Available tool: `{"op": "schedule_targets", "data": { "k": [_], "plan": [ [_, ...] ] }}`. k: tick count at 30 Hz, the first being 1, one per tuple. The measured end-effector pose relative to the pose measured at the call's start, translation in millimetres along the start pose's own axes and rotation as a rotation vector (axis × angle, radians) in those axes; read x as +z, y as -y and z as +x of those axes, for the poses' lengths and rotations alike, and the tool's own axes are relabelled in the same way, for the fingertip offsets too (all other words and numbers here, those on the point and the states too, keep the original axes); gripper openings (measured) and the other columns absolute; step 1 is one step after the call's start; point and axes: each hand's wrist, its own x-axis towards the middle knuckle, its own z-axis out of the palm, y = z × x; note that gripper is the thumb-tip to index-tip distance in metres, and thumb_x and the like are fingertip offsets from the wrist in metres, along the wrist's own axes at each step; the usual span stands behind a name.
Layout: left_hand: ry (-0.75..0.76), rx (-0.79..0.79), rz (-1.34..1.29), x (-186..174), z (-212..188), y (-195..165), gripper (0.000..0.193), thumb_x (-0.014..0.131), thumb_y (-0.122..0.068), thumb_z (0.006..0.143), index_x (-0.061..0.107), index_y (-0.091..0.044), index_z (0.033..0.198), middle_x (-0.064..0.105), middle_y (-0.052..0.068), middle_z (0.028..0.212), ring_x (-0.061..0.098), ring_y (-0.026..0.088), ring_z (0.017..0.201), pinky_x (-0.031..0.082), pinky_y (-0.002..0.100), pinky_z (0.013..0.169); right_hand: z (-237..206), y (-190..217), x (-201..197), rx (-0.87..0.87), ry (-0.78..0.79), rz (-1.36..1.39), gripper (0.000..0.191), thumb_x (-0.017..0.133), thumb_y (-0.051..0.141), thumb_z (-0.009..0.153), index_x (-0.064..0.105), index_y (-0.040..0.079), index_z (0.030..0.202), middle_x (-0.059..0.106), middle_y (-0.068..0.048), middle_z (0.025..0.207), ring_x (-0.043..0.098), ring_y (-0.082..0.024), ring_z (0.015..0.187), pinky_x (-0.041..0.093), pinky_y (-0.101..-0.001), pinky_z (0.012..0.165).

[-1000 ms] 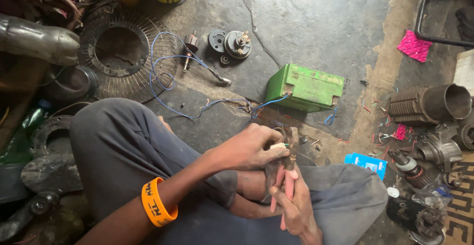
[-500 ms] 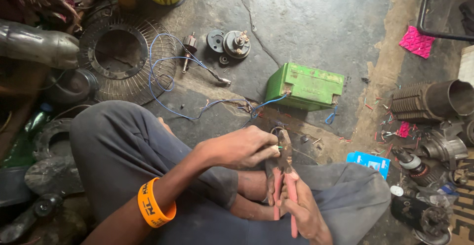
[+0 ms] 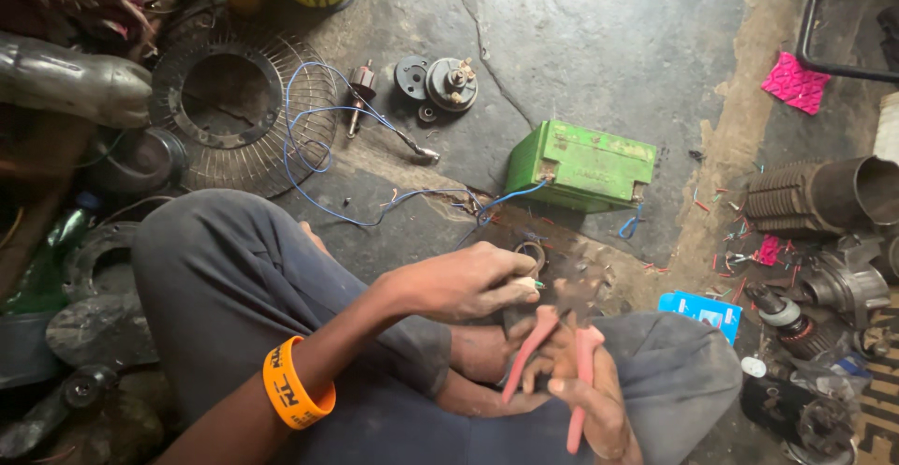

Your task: The person sits on the floor and works on small electrical components, including a cylindrical part and a white plastic connector. They use pliers to strip and adjust wires, connect them to a green battery, and test the connection by creating a spark.

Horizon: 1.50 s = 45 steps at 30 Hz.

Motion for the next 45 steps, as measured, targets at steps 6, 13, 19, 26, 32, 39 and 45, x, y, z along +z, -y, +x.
{"op": "schedule_targets", "data": {
  "k": [6, 13, 19, 26, 32, 39, 45],
  "plan": [
    [-0.035, -0.113, 0.021, -2, 1, -12, 0.028, 0.064, -0.026, 0.097, 0.058, 0.001, 0.092, 0.059, 0.020, 0.073, 0.053, 0.030, 0.063, 0.046, 0.042, 0.061, 4, 11, 9, -0.083, -0.083, -0.017, 0.084, 0.062, 0.013, 0.075, 0.030, -0.017, 0.146, 0.049, -0.030, 0.144, 0.063, -0.035, 0.106, 0.054, -0.0474, 0.087],
    [-0.110, -0.102, -0.113, -4, -1, -24, 0.022, 0.063, -0.022, 0.094, 0.058, -0.004, 0.105, 0.065, 0.014, 0.072, 0.059, 0.026, 0.063, 0.049, 0.039, 0.062, 1, 2, 1, -0.081, -0.104, -0.013, 0.060, 0.061, 0.010, 0.076, 0.042, -0.011, 0.129, 0.047, -0.035, 0.145, 0.064, -0.039, 0.103, 0.054, -0.0498, 0.088],
    [-0.130, -0.068, -0.105, -4, -1, -24, 0.021, 0.062, -0.020, 0.094, 0.055, -0.005, 0.106, 0.066, 0.014, 0.074, 0.063, 0.026, 0.065, 0.050, 0.039, 0.063, 0, -5, -4, -0.086, -0.077, -0.008, 0.021, 0.062, 0.006, 0.079, 0.050, -0.007, 0.089, 0.049, -0.038, 0.146, 0.067, -0.040, 0.100, 0.054, -0.0501, 0.092],
    [-0.197, -0.101, -0.056, 0, 0, -18, 0.022, 0.065, -0.020, 0.092, 0.054, -0.005, 0.105, 0.066, 0.016, 0.076, 0.066, 0.031, 0.069, 0.050, 0.041, 0.064, 2, 1, 4, -0.002, -0.115, -0.134, 0.079, 0.060, 0.007, 0.070, 0.040, -0.015, 0.143, 0.058, -0.027, 0.134, 0.067, -0.031, 0.093, 0.053, -0.0406, 0.086],
    [-0.296, -0.133, -0.144, 4, 2, -16, 0.022, 0.067, -0.018, 0.091, 0.053, -0.006, 0.103, 0.067, 0.011, 0.078, 0.072, 0.020, 0.072, 0.054, 0.037, 0.064, 2, -5, 6, 0.100, -0.186, -0.284, 0.077, 0.058, 0.003, 0.074, 0.042, -0.006, 0.149, 0.062, -0.021, 0.112, 0.067, -0.022, 0.082, 0.054, -0.0329, 0.075],
    [-0.287, -0.234, -0.293, -3, 2, -18, 0.014, 0.060, -0.015, 0.095, 0.051, -0.007, 0.102, 0.072, 0.005, 0.072, 0.066, 0.013, 0.071, 0.051, 0.034, 0.061, 6, -6, 5, 0.027, -0.172, -0.393, 0.064, 0.057, 0.001, 0.075, 0.049, -0.006, 0.138, 0.065, -0.012, 0.113, 0.062, -0.015, 0.071, 0.051, -0.0266, 0.065],
    [-0.290, -0.258, -0.219, 0, 4, -15, 0.025, 0.067, -0.020, 0.090, 0.050, -0.007, 0.103, 0.073, 0.009, 0.073, 0.070, 0.017, 0.068, 0.053, 0.035, 0.061, 12, -3, 16, 0.087, -0.251, -0.572, 0.056, 0.057, 0.000, 0.075, 0.058, 0.000, 0.131, 0.064, -0.010, 0.095, 0.057, -0.012, 0.065, 0.052, -0.0277, 0.058]
  ]
}}
